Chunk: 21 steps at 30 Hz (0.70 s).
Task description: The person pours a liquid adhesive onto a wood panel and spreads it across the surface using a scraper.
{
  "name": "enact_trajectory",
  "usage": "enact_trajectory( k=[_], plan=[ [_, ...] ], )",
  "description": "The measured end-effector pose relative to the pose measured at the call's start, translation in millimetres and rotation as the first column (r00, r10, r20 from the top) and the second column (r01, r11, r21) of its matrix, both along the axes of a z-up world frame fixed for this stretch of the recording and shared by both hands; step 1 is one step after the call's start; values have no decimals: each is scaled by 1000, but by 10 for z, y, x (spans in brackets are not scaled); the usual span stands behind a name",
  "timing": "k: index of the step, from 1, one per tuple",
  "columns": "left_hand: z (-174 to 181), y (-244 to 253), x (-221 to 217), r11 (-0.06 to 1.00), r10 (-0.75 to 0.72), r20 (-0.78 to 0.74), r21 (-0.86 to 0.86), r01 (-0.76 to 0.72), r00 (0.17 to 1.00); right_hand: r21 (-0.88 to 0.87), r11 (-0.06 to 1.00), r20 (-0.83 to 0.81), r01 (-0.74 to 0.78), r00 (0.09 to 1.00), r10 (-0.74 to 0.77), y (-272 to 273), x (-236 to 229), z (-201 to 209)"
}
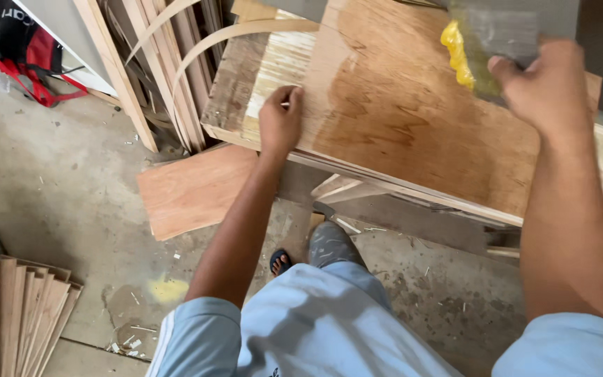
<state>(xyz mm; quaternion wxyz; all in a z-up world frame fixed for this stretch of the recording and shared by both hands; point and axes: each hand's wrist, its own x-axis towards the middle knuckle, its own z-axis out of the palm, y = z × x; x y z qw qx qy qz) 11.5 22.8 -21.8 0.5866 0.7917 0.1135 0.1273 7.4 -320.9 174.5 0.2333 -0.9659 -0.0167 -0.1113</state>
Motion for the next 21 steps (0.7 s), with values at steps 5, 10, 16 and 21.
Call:
enact_trajectory(
  k=[5, 10, 16, 21],
  plan=[
    [102, 55, -61, 991, -123, -41, -54, 121, 992, -653, 753, 165, -81, 955, 246, 275, 673, -540],
    [5, 126, -23, 960, -258, 57, -101, 262, 965, -623, 761, -262, -181, 965, 15, 1029, 1084, -682],
    [-6, 241, 17, 907, -402, 40, -119, 403, 915, -605, 796, -287, -9, 935, -207, 761, 1234, -536],
    [118, 346, -27, 881, -462, 39, -91, 464, 886, -561, 815, -388, 141, 825, -410, 1147, 1622, -575]
  ],
)
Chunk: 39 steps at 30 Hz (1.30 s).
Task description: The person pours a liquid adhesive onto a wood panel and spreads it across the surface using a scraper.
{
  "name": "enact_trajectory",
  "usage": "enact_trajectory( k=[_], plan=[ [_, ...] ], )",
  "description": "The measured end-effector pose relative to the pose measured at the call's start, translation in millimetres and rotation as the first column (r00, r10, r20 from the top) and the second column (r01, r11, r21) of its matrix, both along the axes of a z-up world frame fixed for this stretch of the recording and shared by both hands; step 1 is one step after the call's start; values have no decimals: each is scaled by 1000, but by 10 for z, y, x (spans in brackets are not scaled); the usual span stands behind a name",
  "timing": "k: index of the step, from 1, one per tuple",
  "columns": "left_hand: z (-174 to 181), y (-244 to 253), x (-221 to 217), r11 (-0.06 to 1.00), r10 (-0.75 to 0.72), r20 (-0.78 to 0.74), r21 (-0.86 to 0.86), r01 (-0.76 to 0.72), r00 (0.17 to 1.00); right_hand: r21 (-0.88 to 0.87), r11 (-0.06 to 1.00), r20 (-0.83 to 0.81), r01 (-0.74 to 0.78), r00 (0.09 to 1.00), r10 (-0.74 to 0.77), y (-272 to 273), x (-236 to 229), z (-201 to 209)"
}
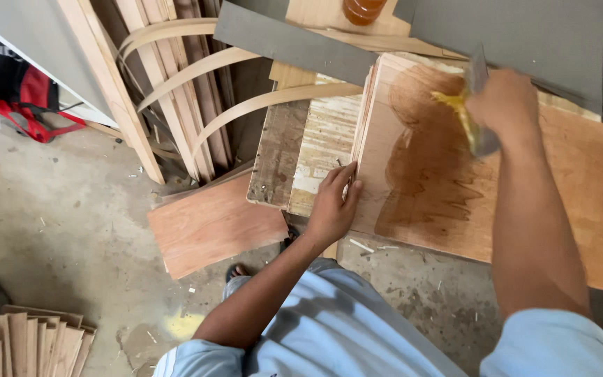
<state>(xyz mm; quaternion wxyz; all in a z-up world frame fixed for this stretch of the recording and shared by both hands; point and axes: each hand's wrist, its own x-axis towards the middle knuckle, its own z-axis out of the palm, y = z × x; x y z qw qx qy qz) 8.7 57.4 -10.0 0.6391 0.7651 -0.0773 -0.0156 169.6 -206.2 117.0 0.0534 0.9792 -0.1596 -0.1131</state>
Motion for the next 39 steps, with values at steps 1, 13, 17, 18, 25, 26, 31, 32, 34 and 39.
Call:
enact_trajectory(
  k=[1, 13, 17, 18, 25, 26, 31, 32, 34, 39],
  plan=[
    [-15, 6, -22, 1000, -15, 26, 3, 15, 1000, 102, 995, 25, 13, 1000, -16, 99, 98, -2],
    [59, 358, -175, 955, -281, -25, 93, 282, 960, 656, 732, 303, -185, 953, -31, 1496, 713, 175],
    [134, 391, -154, 946, -305, -40, 100, 308, 951, 608, 678, 465, -414, 877, 118, 1124, -8, 873],
    [118, 389, -155, 944, -312, -41, 98, 315, 949, 607, 682, 463, -408, 879, 113, 965, -78, 796],
    [145, 379, -177, 946, -281, -34, 159, 282, 959, -25, 847, 242, -531, 819, 521, 904, -347, 197],
    [155, 388, -158, 948, -256, 3, 193, 251, 967, -27, 829, 191, -559, 811, 553, 1005, -371, 148],
    [78, 388, -195, 950, -263, 10, 177, 258, 965, 10, 931, 163, -366, 919, 360, 332, -214, -26],
    [84, 384, -169, 955, -255, 26, 166, 248, 966, -3, 940, 163, -340, 928, 336, 148, -95, -177],
    [160, 409, -179, 960, -248, 12, 136, 244, 969, -13, 928, 143, -372, 918, 370, 225, -20, -177],
    [304, 552, -192, 955, -290, -49, -77, 286, 956, 51, 915, 22, -399, 917, 399, 969, -543, 224]
  ],
)
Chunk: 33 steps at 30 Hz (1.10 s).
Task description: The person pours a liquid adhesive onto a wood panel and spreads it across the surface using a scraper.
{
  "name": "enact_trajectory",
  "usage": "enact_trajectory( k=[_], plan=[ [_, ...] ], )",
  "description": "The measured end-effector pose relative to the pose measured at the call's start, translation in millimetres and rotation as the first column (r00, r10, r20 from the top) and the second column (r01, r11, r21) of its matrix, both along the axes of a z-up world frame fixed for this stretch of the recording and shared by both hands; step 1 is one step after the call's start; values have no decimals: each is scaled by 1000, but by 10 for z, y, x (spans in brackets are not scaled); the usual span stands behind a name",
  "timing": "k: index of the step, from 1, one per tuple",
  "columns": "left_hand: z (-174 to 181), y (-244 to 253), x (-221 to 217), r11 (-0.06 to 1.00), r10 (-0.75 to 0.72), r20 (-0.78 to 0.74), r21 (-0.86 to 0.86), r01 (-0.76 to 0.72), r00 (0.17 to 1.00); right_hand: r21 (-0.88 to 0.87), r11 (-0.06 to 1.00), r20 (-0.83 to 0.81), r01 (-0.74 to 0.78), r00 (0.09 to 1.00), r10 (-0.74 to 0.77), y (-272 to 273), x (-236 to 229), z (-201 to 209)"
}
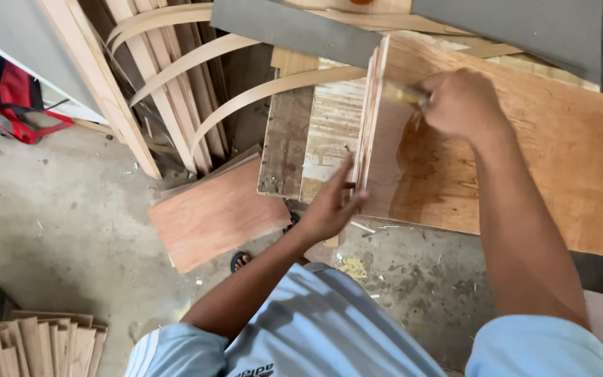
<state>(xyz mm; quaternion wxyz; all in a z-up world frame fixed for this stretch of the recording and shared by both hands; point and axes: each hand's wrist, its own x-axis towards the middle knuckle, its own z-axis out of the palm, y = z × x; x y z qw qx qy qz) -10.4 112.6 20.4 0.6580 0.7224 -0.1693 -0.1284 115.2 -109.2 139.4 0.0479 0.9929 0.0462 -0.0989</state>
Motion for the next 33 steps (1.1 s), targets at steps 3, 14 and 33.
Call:
enact_trajectory(
  k=[3, 14, 33],
  plan=[
    [-24, 200, 85, 983, -32, -195, -185, -5, 980, -18, 997, -181, 80, 980, -81, 237, -526, 219],
    [-293, 299, 178, 926, 161, -109, -327, -188, 981, 105, 960, -530, 261, 831, -168, 487, -1753, 373],
    [-624, 64, -113, 979, -102, 230, 198, 57, 968, 265, 838, -75, 478, 876, -476, -709, -401, 70]
  ],
)
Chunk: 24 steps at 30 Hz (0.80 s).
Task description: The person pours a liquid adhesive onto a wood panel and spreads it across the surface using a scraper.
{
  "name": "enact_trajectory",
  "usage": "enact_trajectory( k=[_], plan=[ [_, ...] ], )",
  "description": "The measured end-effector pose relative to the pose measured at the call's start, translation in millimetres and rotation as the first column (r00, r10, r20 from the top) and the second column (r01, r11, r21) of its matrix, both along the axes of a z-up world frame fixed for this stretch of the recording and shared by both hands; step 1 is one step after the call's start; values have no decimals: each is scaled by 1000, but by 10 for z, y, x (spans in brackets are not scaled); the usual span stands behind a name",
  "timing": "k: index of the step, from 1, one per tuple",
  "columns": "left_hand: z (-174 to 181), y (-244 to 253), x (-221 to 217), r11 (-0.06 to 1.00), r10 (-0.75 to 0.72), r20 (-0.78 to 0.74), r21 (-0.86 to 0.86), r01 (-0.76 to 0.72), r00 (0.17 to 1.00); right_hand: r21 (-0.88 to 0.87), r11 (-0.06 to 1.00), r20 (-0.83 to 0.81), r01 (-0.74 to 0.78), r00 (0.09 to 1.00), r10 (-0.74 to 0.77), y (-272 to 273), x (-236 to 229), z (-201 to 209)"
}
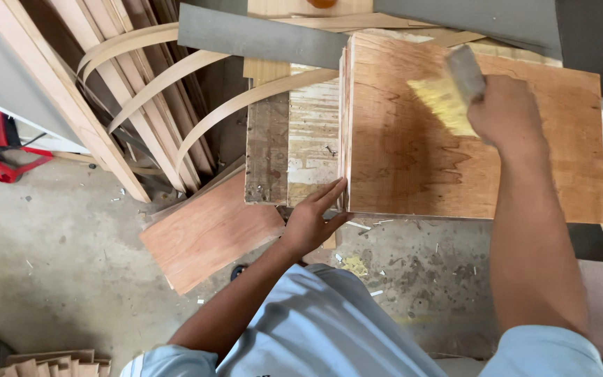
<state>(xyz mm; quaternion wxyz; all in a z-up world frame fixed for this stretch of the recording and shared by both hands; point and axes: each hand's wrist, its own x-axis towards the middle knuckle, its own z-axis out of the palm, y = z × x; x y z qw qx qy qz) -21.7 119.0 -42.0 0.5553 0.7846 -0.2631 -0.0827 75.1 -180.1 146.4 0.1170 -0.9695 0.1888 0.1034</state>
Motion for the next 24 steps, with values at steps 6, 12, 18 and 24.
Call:
enact_trajectory(
  k=[6, 12, 18, 24],
  plan=[
    [-93, -18, 27, 998, 39, 108, -59, -33, 993, -242, 970, -91, 21, 995, -44, 339, 356, -195],
    [-87, -9, 46, 999, 39, 107, -40, -35, 993, 81, 995, -86, 52, 995, -45, 1378, 524, 91],
    [-45, -5, 5, 997, 56, 101, -50, -51, 993, 416, 909, 35, 0, 999, -16, 1574, 590, 136],
    [5, 24, 32, 999, 37, -18, 16, -37, 999, 300, 949, 129, 102, 981, -146, 728, -253, 510]
  ],
)
